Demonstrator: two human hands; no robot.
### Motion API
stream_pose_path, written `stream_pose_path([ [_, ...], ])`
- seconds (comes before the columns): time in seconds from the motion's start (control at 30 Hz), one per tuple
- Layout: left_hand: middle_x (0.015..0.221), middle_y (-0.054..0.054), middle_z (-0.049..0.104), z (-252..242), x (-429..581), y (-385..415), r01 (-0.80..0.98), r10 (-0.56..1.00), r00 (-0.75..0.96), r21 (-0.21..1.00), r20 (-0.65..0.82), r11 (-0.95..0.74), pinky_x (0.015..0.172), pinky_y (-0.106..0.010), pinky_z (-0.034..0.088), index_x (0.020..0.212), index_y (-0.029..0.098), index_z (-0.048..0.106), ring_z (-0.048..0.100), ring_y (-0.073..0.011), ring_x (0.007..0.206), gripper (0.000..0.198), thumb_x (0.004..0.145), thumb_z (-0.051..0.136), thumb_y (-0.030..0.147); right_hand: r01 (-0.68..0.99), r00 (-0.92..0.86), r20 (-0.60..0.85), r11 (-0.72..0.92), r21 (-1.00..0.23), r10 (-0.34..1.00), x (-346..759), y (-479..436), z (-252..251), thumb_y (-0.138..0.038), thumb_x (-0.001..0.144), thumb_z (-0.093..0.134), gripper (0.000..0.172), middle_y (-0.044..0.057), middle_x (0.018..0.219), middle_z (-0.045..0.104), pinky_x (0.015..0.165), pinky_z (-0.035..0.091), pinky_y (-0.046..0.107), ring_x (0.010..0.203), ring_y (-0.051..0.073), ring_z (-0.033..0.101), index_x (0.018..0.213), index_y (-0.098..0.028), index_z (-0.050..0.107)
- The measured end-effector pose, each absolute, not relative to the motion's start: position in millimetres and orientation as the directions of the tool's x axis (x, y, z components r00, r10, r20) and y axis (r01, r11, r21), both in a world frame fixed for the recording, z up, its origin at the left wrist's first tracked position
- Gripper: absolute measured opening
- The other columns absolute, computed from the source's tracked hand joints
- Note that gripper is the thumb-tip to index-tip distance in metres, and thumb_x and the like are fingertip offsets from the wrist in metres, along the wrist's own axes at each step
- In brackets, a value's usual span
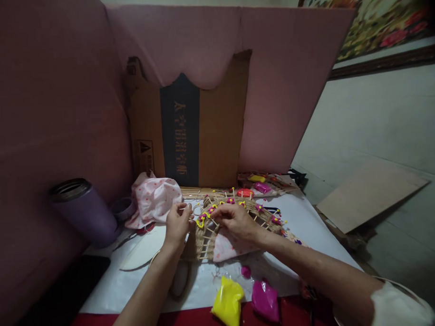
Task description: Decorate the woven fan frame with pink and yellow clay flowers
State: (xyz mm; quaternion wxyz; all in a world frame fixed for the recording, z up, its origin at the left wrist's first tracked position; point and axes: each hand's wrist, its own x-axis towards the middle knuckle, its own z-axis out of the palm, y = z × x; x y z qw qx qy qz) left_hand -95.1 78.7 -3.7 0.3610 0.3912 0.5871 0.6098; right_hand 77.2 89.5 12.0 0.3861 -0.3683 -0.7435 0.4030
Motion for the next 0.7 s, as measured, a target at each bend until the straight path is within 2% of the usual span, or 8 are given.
stream_pose_path([
  [0.17, 0.063, 0.000, 0.061, 1, -93, 75, -0.040, 0.927, -0.376, 0.999, -0.002, -0.014, 0.046, -0.023, 0.043, 0.085, 0.014, 0.052, 0.058, -0.0122, 0.048, 0.035, 0.064, 0.063, 0.041, 0.358, -0.408, 0.364, 0.513, -0.780, 0.837, 72, 85, 13, -0.009, 0.074, 0.058, 0.011, 0.000, 0.069, 0.062, 0.062, 0.040, 0.026, 0.066, 0.014, 0.055, 0.072, -0.019, 0.063],
  [0.37, 0.061, -0.001, 0.062, 1, -94, 75, -0.057, 0.929, -0.370, 0.998, -0.012, -0.010, 0.044, -0.021, 0.040, 0.082, 0.014, 0.054, 0.056, -0.0113, 0.045, 0.032, 0.064, 0.064, 0.038, 0.458, -0.432, 0.469, 0.635, -0.621, 0.770, 63, 84, 11, -0.009, 0.074, 0.063, 0.010, 0.000, 0.075, 0.060, 0.066, 0.037, 0.026, 0.072, 0.014, 0.053, 0.073, -0.019, 0.063],
  [0.7, 0.056, 0.000, 0.061, 2, -92, 75, -0.080, 0.928, -0.372, 0.996, -0.002, -0.031, 0.044, -0.021, 0.038, 0.074, 0.014, 0.057, 0.055, -0.0119, 0.045, 0.029, 0.059, 0.066, 0.038, 0.586, -0.436, 0.527, 0.675, -0.448, 0.729, 58, 85, 1, -0.009, 0.077, 0.059, 0.010, 0.001, 0.080, 0.060, 0.066, 0.035, 0.024, 0.076, 0.015, 0.054, 0.078, -0.019, 0.061],
])
